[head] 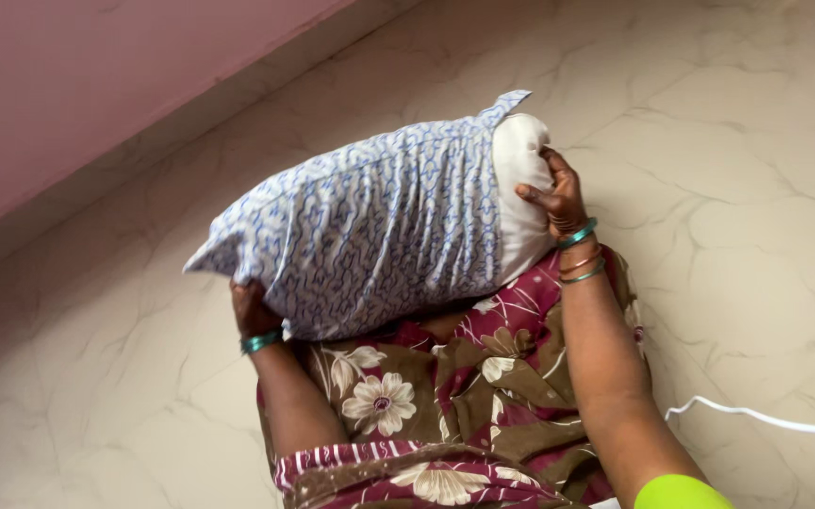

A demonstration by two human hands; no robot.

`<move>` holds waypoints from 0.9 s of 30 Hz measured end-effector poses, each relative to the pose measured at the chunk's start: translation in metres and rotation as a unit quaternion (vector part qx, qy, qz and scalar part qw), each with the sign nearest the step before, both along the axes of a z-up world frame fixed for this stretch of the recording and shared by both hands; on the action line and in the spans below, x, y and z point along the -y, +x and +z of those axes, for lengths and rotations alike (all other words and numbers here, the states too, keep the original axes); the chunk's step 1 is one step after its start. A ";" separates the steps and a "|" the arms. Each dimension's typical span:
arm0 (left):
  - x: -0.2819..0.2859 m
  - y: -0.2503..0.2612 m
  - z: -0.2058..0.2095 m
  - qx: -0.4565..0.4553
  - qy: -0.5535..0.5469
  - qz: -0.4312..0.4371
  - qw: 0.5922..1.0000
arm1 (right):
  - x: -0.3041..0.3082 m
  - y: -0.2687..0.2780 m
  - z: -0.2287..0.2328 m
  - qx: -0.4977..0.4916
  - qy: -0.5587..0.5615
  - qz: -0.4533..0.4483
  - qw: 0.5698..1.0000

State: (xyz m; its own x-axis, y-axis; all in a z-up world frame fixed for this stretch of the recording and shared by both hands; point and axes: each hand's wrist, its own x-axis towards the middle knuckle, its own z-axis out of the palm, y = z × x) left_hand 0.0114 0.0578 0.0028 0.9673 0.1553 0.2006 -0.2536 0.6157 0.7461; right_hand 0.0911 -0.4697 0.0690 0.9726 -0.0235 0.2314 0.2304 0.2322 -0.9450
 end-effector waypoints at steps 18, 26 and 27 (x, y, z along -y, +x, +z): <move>0.088 -0.037 0.201 0.047 0.318 0.070 0.944 | 0.018 -0.002 0.007 -0.082 0.006 -0.006 0.997; 0.101 -0.048 0.220 0.093 0.396 0.181 0.895 | 0.015 0.017 -0.014 -0.052 0.013 -0.053 0.997; 0.096 -0.050 0.216 0.114 0.398 0.194 0.890 | 0.013 0.018 -0.018 -0.053 0.006 -0.055 0.997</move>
